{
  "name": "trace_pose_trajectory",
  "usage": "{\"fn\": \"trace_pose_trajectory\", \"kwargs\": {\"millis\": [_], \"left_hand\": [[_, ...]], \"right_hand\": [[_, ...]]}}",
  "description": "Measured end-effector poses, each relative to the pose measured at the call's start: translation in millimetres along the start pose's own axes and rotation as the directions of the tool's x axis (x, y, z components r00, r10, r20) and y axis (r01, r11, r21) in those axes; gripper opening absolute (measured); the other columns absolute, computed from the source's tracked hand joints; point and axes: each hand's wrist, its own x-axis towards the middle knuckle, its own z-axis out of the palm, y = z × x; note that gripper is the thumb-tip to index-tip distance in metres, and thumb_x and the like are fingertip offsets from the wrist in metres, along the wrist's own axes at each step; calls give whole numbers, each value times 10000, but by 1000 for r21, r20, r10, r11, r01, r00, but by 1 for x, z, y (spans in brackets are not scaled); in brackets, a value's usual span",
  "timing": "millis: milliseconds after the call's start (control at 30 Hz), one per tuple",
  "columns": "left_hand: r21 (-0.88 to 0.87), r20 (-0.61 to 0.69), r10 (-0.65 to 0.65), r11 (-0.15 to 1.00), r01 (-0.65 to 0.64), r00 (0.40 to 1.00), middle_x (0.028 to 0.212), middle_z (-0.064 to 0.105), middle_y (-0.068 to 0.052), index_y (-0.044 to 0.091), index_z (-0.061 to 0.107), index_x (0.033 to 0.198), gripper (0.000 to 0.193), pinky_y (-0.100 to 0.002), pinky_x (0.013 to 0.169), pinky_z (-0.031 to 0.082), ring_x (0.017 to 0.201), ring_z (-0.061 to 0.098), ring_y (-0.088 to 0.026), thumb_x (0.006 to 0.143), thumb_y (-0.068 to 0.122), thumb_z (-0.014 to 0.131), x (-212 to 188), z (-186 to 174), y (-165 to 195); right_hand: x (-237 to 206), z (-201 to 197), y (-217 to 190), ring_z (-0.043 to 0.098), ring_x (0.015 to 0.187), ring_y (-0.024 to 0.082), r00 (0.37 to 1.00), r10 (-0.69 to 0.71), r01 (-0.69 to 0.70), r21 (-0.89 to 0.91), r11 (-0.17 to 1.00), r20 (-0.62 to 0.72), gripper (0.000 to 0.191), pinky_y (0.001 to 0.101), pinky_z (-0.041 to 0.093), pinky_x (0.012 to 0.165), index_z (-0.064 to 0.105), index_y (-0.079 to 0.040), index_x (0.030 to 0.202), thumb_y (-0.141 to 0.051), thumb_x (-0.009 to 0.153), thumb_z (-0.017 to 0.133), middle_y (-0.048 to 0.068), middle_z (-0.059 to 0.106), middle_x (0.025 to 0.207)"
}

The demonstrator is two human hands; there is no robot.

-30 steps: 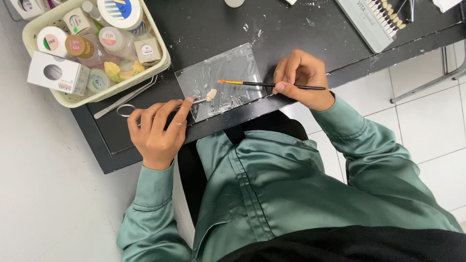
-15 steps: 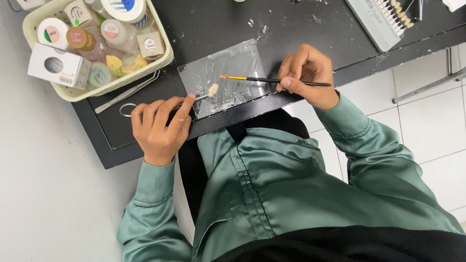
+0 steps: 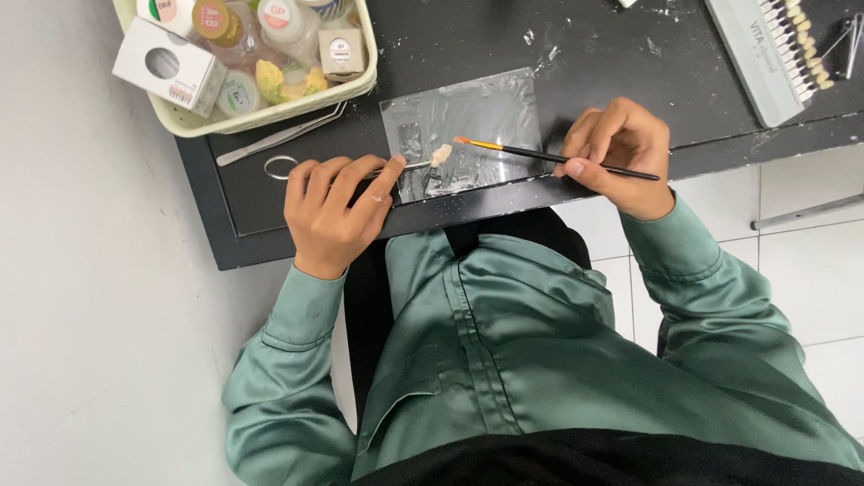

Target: The person sits at a dental laboratory bench and uses a small brush to apply and shape a pale ceramic or porcelain paste onto a small dental prosthesis held in a pair of tweezers over a plastic sheet. They repeatedly draw material from the paste blob and work it onto the restoration, with a VITA shade guide and porcelain powder jars on the bench.

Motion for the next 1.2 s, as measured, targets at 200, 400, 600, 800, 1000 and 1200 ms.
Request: {"fn": "trace_pose_trajectory", "kwargs": {"millis": [200,400,600,800,1000,1200], "left_hand": [[-4,6,-2,1000,2,1000,1087,676,48,183,771,1234,400,-385,875,462,947,606,-185,853,70,811,-2,1,0],[3,9,0,1000,0,1000,1085,675,54,188,769,1237,402,-379,874,462,946,606,-182,855,72,810,-3,2,0],[8,2,5,1000,-5,1000,1087,675,59,195,764,1233,394,-375,873,461,950,607,-175,858,80,809,-2,2,-1],[6,6,3,1000,-3,1000,1088,674,55,190,764,1236,397,-381,877,459,953,606,-180,855,89,811,-2,1,-1],[1,-2,-9,1000,9,1000,1091,677,57,190,771,1223,388,-383,878,458,952,608,-180,850,88,813,-3,1,0],[0,-5,-13,1000,13,1000,1086,680,57,190,777,1213,396,-382,878,458,951,610,-181,836,73,810,-1,1,0]], "right_hand": [[-1,0,1,674,813,151,1000,10,-10,-31,999,-2,287,274,585,717,469,-86,932,71,988,703,135,669,851],[0,2,2,675,834,151,1000,21,-21,-27,999,-14,290,290,612,736,478,-88,927,60,986,720,139,670,860],[0,1,2,668,805,152,1000,18,-18,-48,999,0,281,268,570,707,481,-88,931,69,985,708,133,667,833],[0,1,1,665,803,153,1000,27,-27,-7,1000,-9,286,271,583,721,476,-99,930,69,991,700,125,660,835],[2,3,0,665,810,155,999,40,-40,-23,999,3,277,271,580,722,488,-88,923,73,978,706,129,664,845],[3,2,0,664,806,154,1000,25,-25,-44,999,-1,271,260,540,716,494,-98,928,63,986,705,118,673,834]]}}
